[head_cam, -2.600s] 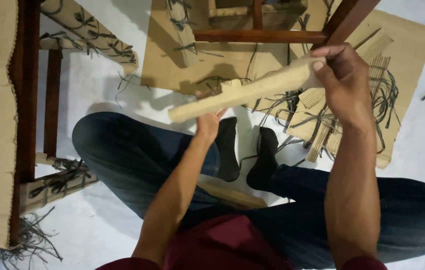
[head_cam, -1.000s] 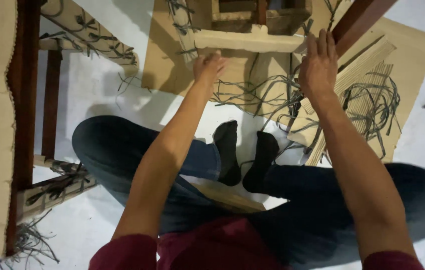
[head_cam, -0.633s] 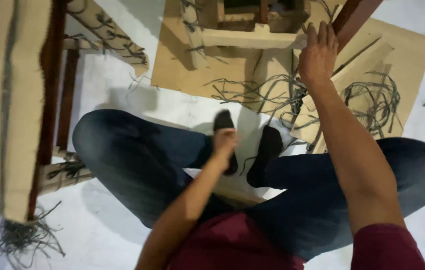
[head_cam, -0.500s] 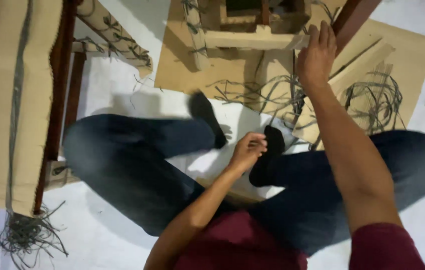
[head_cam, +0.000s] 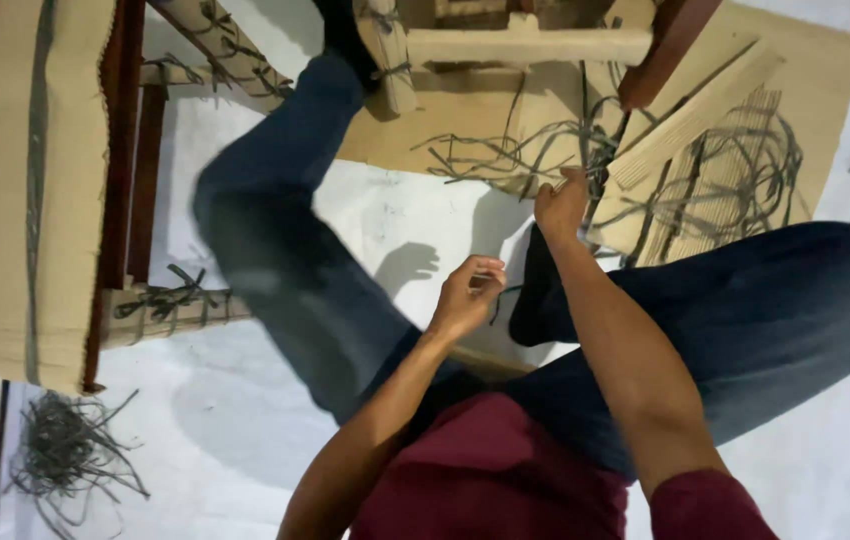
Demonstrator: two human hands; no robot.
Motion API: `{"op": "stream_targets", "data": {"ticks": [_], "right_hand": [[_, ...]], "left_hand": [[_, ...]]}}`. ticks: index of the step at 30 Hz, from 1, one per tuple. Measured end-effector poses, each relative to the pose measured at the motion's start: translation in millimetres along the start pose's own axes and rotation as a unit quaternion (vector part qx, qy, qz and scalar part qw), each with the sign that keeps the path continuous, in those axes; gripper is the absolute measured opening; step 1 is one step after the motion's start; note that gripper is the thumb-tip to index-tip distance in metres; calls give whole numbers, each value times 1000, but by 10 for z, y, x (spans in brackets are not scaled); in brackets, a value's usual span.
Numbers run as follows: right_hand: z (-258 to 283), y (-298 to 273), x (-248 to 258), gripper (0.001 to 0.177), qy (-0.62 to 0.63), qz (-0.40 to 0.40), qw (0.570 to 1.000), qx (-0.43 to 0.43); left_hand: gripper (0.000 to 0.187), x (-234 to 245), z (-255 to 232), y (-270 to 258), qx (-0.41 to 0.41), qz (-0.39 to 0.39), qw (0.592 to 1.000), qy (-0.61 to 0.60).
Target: Wrapping furniture legs with protective padding and securing them with plastic ties.
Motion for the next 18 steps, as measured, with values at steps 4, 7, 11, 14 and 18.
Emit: {"op": "stream_targets", "data": {"ticks": [4, 7, 11, 14, 18], "right_hand": [[117, -270, 10, 33, 39, 33, 998, -34], [284, -355, -2, 28, 58, 16, 996, -73], [99, -250, 75, 25, 85, -30, 990, -106], [-287, 133, 259, 16, 101, -130, 986, 18], [-764, 1280, 992, 13, 89, -251, 964, -28]], "left_hand": [[24, 140, 193, 21, 24, 11, 999, -33], [18, 182, 206, 31, 16, 28, 999, -8], [22, 103, 374, 121, 11, 56, 998, -12], [18, 54, 361, 87, 25, 56, 997, -39], [16, 101, 497, 188, 28, 36, 999, 5]]}}
Point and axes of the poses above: each hand's wrist, its own y-axis towards the middle knuckle, its own x-axis out of the back of the hand, z = x × y, the point moved 6 cm from there along y, towards the middle knuckle, and after that the axes turned 6 degrees about z, right-handed, at the moved point
